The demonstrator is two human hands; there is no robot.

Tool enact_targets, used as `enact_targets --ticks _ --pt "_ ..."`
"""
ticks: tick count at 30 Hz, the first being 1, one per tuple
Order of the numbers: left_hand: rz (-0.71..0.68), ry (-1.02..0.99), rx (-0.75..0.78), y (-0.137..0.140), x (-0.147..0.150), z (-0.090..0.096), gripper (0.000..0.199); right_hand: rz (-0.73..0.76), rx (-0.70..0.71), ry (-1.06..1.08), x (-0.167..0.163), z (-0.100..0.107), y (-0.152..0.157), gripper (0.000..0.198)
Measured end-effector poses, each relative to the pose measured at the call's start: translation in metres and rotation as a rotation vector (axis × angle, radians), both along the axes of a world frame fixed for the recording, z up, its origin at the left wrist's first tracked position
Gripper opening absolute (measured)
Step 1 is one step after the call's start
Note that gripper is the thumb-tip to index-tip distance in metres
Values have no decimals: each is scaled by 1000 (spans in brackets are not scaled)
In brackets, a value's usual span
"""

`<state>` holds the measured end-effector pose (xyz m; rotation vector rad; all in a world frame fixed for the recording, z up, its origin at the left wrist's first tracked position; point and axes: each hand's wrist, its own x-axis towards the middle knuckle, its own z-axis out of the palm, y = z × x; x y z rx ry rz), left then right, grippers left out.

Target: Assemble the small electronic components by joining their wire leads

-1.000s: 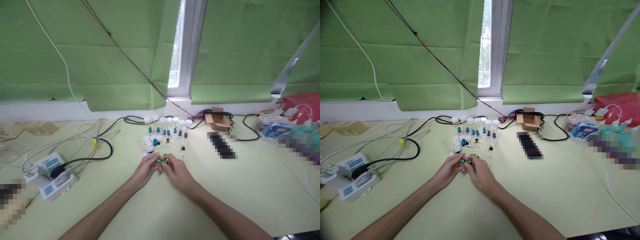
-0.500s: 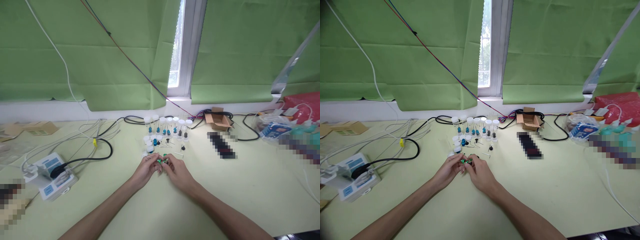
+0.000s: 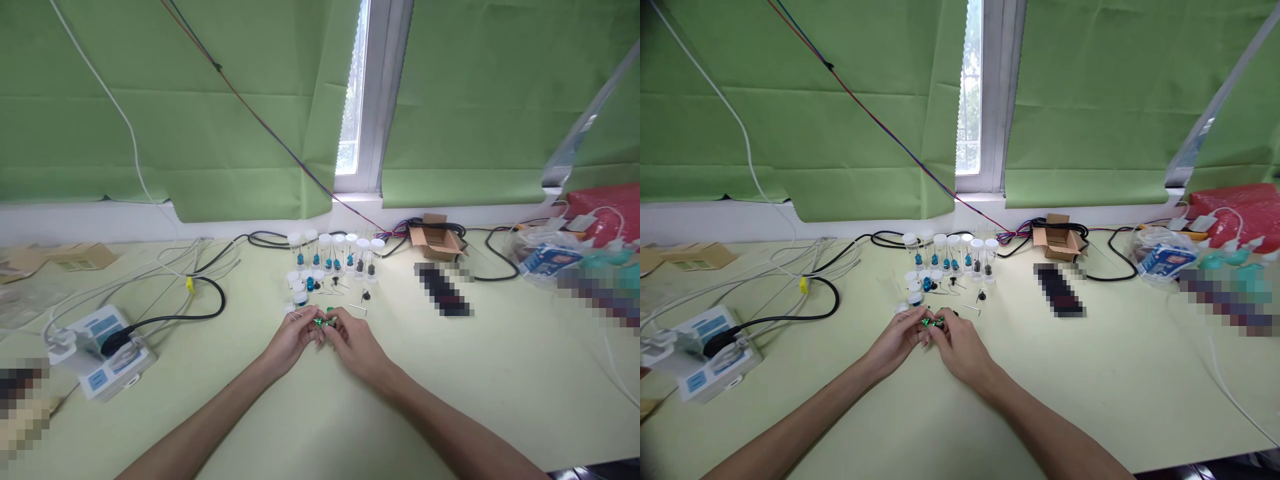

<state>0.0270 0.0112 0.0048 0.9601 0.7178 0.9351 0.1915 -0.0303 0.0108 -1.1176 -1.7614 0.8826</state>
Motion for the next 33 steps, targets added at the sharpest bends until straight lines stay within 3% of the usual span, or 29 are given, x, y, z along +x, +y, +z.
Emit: enact_targets --ticks 33 --pt "-11 3 21 1 -3 -3 25 20 -28 -2 1 0 0 15"
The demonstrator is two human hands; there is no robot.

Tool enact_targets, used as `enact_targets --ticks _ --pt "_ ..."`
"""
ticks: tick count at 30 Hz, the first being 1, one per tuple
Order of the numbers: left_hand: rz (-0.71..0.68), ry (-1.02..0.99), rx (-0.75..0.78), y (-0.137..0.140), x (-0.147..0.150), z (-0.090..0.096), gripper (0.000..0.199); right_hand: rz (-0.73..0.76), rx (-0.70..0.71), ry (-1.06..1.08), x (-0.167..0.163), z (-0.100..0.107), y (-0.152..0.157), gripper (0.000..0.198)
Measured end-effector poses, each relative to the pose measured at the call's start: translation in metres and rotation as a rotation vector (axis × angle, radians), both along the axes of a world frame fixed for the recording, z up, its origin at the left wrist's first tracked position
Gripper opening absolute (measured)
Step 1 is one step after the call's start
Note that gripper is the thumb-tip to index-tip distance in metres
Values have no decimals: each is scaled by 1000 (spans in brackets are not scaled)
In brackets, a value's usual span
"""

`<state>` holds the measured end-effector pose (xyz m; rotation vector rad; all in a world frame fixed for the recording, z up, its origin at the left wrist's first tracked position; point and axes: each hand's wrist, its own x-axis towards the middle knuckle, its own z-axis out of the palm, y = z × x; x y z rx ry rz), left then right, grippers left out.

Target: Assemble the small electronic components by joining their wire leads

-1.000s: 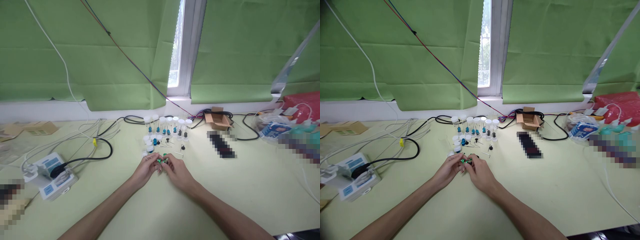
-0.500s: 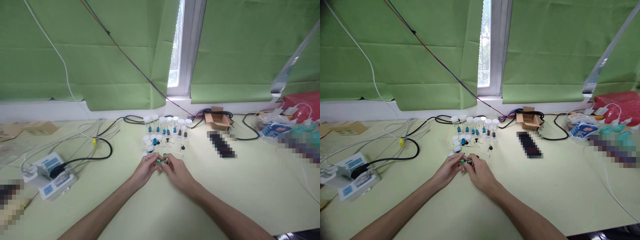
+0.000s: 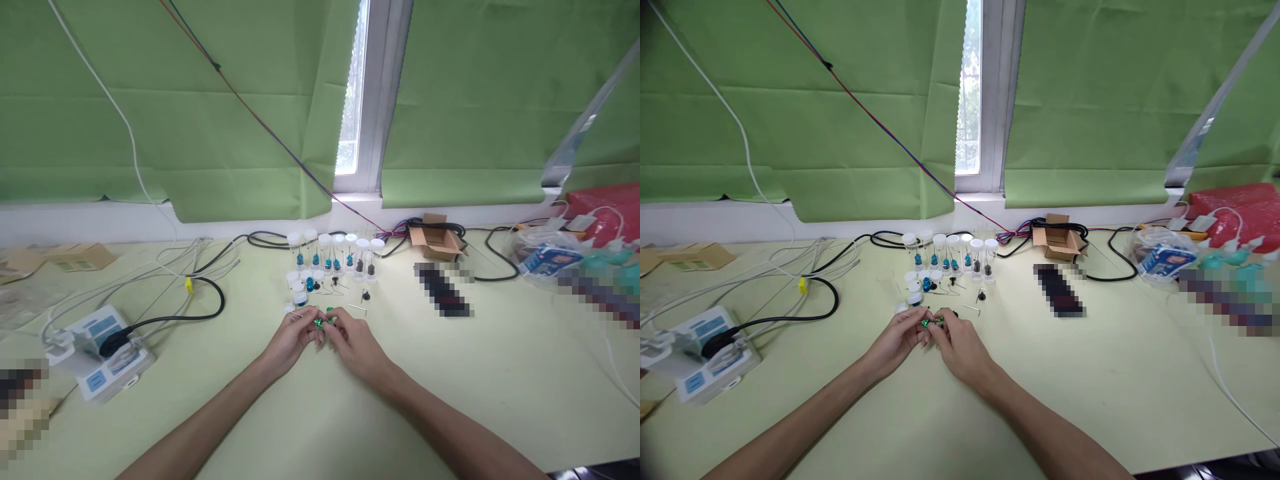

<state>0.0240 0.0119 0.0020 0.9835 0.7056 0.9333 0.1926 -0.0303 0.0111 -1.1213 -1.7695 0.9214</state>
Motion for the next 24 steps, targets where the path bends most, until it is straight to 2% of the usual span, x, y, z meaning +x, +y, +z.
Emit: enact_targets --ticks 8,18,24 --pt "-7 -19 -31 2 -1 -1 23 -3 -27 23 -1 -3 2 21" --pt "61 -40 -67 -1 1 2 20 -116 110 3 -2 -7 3 16" --pt "52 -20 -47 0 1 2 20 -111 105 26 -2 -8 4 15"
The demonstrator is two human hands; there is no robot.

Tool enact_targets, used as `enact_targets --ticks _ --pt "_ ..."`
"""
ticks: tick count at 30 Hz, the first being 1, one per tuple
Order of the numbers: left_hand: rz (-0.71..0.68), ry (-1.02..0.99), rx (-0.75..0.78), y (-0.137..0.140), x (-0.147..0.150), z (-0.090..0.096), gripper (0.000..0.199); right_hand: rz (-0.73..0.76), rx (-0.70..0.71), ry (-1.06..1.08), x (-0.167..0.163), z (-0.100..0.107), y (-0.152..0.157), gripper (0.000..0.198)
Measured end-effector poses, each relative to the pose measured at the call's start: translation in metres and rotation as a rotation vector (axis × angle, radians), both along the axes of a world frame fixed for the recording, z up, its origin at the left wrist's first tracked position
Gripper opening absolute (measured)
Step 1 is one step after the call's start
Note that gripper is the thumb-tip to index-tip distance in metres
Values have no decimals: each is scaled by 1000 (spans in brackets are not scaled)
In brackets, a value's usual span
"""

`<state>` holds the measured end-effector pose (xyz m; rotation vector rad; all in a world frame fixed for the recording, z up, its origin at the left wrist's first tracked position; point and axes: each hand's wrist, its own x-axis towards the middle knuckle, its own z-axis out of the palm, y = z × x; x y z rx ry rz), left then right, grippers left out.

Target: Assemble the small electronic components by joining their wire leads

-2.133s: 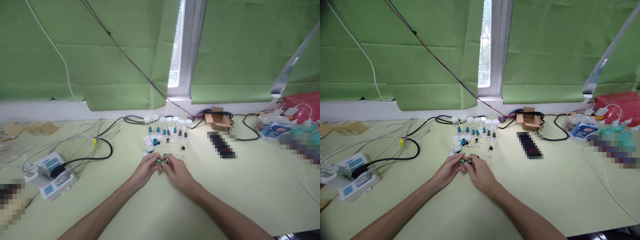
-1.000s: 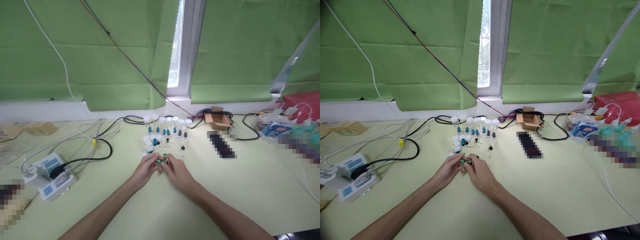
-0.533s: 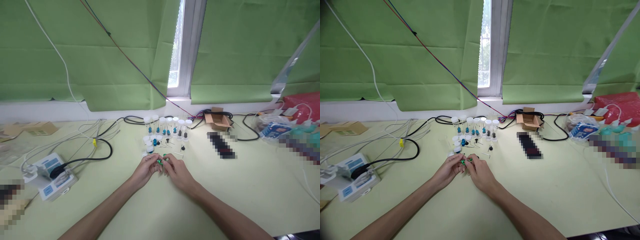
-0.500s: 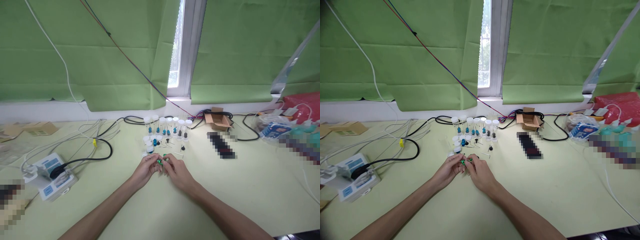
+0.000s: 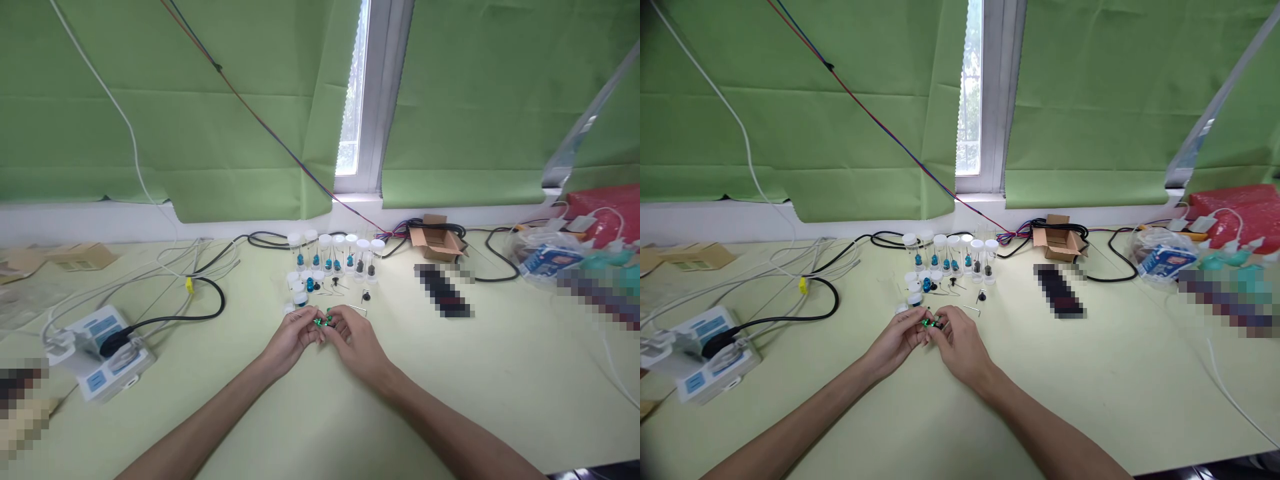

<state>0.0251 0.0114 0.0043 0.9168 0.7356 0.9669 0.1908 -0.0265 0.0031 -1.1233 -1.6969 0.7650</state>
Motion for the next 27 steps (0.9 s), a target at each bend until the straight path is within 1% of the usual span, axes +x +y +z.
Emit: enact_targets --ticks 4,7,12,15,18,27 --pt "-15 6 4 0 0 0 21 48 -52 32 0 2 0 14" --pt "-36 8 2 0 0 0 22 47 -68 30 0 4 -2 16" --pt "-20 -7 -7 0 1 2 22 39 -60 29 0 6 -3 15" --pt "9 -13 -20 -1 2 3 21 11 -28 -11 0 3 -2 14" --pt "17 -7 -21 -1 2 3 22 -16 -8 -47 0 1 -1 17" --pt "-5 -9 -13 -1 2 3 22 44 -40 2 0 3 -2 13"
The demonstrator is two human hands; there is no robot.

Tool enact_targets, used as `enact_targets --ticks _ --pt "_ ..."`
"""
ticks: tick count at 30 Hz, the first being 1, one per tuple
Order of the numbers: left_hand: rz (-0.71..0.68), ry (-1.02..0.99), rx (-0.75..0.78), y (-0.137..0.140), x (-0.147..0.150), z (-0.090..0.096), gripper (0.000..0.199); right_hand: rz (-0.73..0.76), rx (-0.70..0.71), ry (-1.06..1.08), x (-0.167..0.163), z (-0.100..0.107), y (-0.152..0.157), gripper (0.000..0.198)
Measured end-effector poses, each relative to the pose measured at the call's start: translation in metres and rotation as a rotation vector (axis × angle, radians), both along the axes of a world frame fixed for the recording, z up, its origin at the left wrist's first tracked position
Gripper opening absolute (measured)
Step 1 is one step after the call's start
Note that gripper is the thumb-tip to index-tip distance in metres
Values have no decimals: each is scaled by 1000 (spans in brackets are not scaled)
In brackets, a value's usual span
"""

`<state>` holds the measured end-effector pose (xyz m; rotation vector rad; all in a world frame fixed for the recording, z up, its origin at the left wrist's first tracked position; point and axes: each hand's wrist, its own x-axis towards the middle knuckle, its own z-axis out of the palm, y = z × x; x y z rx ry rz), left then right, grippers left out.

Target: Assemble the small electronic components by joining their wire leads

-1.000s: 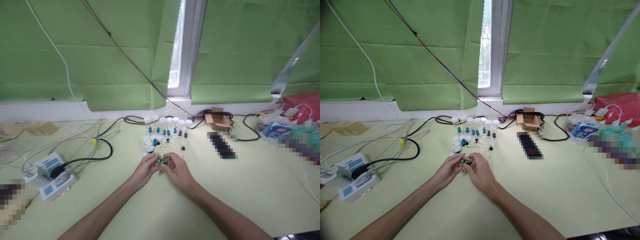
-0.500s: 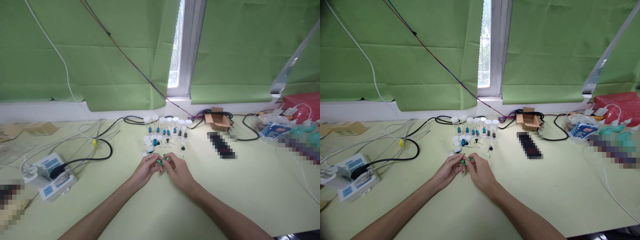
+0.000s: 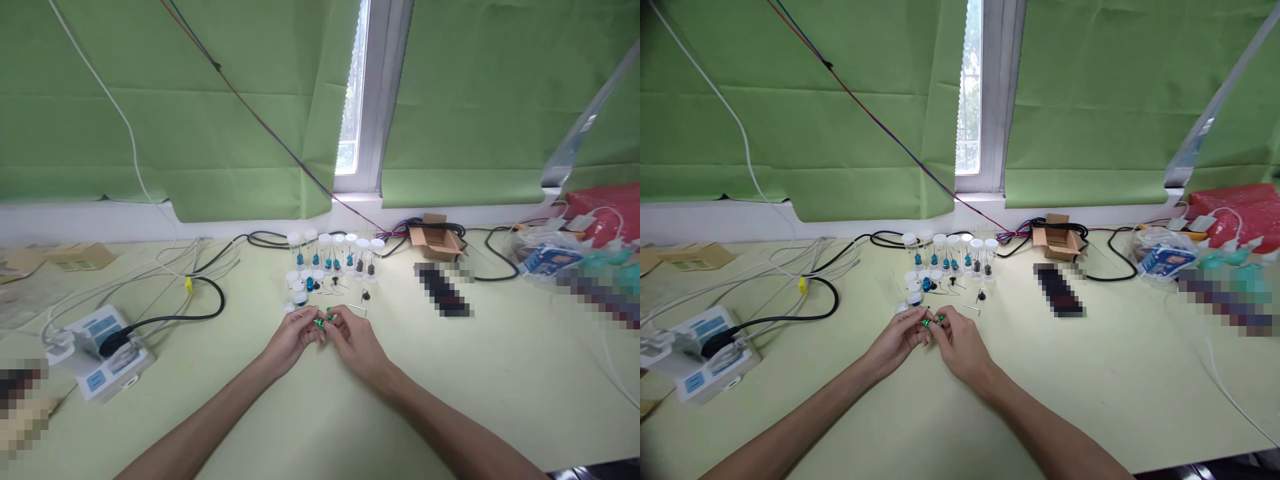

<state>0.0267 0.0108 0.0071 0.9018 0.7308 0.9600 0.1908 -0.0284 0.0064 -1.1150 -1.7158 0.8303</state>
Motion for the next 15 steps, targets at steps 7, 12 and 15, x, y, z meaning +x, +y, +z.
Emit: enact_targets --ticks 7,12,15 --pt "5 -4 -8 0 0 0 23 -34 14 -36 0 -2 1 13" --pt "8 -7 -3 0 0 -1 22 -38 25 -53 0 -2 1 14" --pt "4 -12 -8 0 0 -1 21 -9 12 -27 0 -1 0 12"
